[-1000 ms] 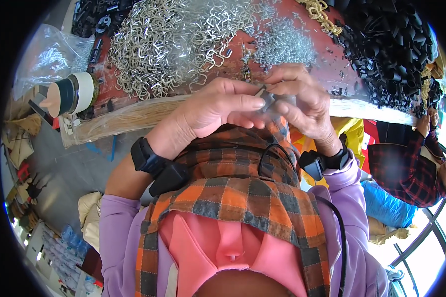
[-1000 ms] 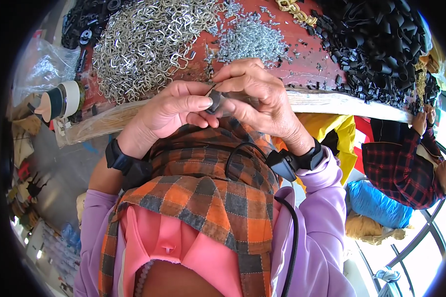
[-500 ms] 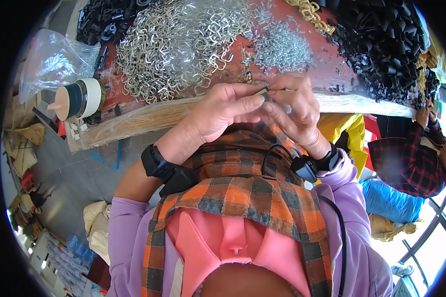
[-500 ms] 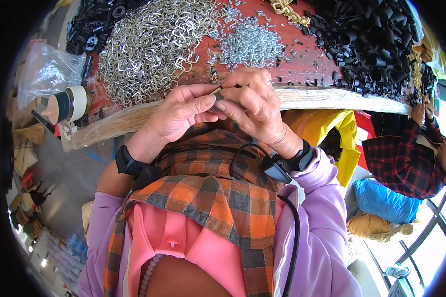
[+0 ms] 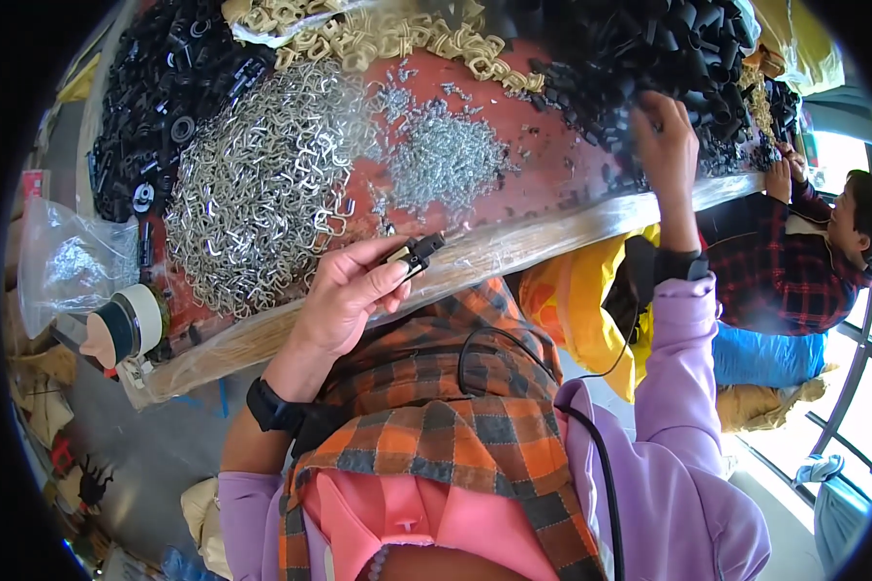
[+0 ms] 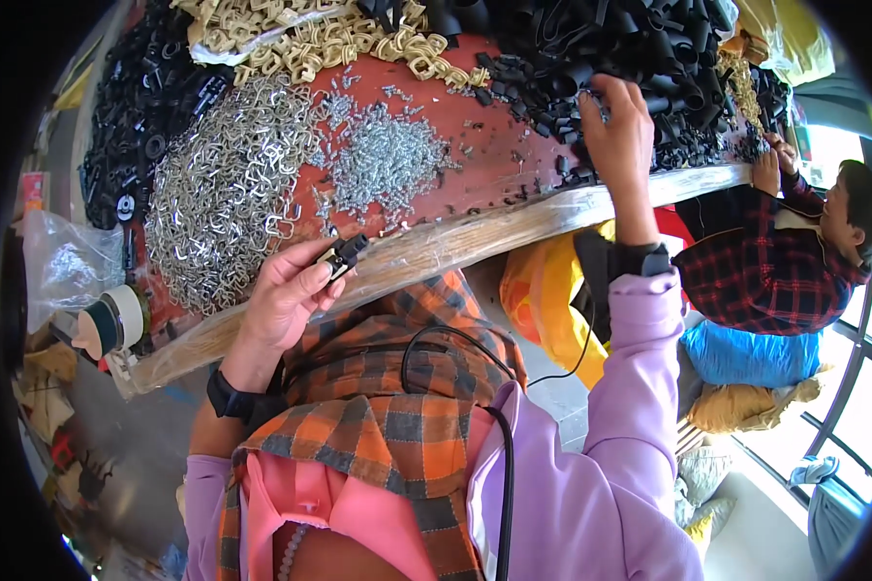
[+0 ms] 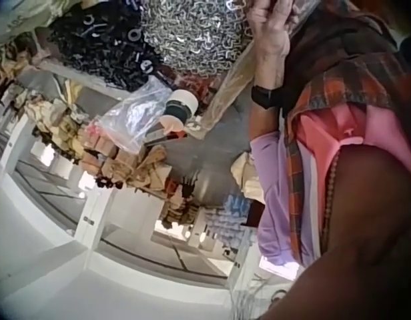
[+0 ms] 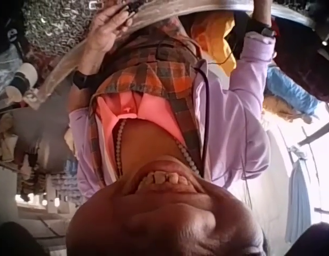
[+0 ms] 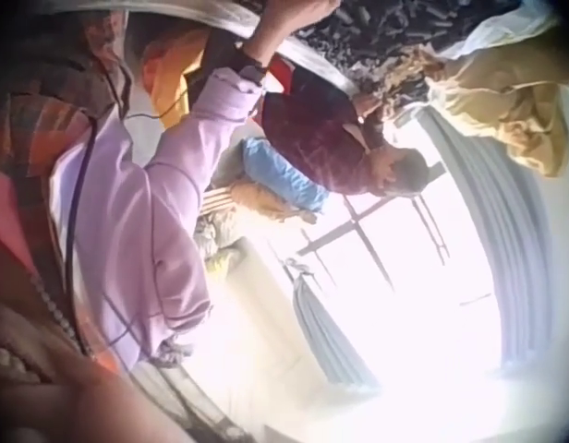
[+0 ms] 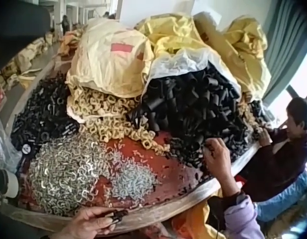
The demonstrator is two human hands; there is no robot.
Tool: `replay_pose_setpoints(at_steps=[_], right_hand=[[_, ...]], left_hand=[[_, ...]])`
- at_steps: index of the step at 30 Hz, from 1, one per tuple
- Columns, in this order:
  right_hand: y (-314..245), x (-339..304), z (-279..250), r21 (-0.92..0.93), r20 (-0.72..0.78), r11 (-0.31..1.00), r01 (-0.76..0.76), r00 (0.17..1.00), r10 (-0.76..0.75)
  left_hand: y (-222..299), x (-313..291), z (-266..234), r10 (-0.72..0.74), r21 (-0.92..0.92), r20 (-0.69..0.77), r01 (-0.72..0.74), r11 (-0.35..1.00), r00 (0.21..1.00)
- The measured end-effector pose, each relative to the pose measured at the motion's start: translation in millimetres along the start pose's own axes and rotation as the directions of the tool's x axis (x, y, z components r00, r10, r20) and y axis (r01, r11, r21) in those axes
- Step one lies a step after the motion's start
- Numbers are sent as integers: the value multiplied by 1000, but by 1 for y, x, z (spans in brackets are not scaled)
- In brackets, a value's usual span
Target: The person assembles components by hand, picking up a black plastic part and a metal clip from the table. They fit the metal clip onto the plastic part, then pick up a small metal pin and insert it into the assembly before setting the unit aside.
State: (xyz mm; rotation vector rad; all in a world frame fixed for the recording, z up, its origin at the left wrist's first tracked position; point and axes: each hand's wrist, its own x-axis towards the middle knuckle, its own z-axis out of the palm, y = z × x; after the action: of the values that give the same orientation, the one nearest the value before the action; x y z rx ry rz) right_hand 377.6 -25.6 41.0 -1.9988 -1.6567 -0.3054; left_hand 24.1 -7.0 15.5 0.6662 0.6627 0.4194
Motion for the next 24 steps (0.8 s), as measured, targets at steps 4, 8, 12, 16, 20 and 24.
replay_pose_setpoints(at_steps=[4, 8, 12, 16, 20, 24], right_hand=[[52, 19, 23, -174, 133, 969, 175, 979, -153], [54, 35, 28, -269, 242, 914, 302, 940, -240], [40, 40, 17, -211, 113, 946, 246, 968, -226], [-11, 33, -5, 158, 126, 972, 173, 973, -194], [-73, 9, -26, 507, 399, 861, 47, 873, -282], [-134, -21, -21, 676, 440, 723, 139, 712, -548]], left_hand=[[3, 0, 3, -33, 6, 21, 33, 999, 999], [3, -1, 0, -25, 1, 29, 25, 1000, 999], [1, 1, -2, -9, -15, 20, 10, 1000, 1000], [-1, -6, -4, 1, -41, -41, -3, 999, 999], [11, -6, 4, 52, -54, -90, -57, 997, 995], [16, -9, 8, 91, 25, 108, -95, 995, 990]])
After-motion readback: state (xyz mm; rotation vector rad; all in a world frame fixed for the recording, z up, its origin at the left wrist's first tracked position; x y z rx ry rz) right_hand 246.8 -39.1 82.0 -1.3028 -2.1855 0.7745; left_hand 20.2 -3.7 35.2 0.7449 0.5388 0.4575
